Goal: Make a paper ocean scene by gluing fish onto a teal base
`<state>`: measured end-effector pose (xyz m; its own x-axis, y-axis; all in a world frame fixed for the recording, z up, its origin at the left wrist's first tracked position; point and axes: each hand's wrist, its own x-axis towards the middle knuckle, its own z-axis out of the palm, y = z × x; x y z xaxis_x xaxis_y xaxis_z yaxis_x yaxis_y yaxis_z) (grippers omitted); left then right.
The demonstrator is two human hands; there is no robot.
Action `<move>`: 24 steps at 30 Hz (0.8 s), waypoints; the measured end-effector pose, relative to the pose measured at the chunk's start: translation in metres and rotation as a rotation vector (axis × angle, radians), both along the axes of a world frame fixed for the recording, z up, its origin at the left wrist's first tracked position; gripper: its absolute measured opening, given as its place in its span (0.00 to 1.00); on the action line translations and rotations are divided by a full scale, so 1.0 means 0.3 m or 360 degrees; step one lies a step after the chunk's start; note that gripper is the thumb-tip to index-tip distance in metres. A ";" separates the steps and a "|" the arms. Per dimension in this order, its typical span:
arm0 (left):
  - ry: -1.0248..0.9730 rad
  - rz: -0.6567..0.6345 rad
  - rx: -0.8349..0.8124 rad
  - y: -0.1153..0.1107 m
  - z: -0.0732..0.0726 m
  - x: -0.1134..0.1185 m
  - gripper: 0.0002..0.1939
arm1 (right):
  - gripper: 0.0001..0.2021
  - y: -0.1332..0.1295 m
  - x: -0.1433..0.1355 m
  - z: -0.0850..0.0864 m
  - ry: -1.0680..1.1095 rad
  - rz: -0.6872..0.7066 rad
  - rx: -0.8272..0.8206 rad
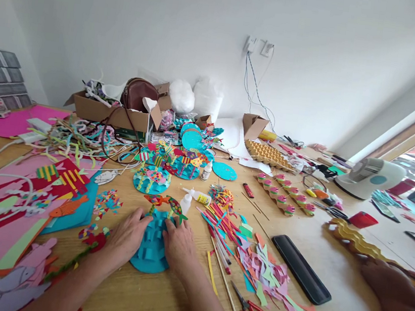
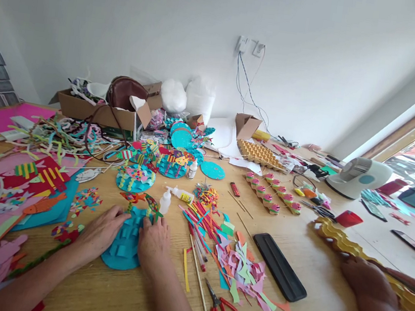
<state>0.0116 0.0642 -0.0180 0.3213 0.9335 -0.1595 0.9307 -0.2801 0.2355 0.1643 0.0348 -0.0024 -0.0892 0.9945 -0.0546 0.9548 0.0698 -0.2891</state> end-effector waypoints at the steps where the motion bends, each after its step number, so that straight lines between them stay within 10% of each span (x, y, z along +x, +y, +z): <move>1: 0.0007 -0.0010 0.0008 0.000 0.000 0.000 0.20 | 0.14 0.000 0.000 0.000 0.0001 0.0001 0.0001; 24: 0.0053 -0.0046 0.0025 -0.012 0.029 0.003 0.21 | 0.15 0.001 0.005 -0.021 0.0036 0.0010 -0.0008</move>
<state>0.0125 0.0605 -0.0093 0.3428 0.9264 -0.1559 0.9294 -0.3104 0.1997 0.1658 0.0352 -0.0086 -0.0965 0.9937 -0.0576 0.9475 0.0740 -0.3111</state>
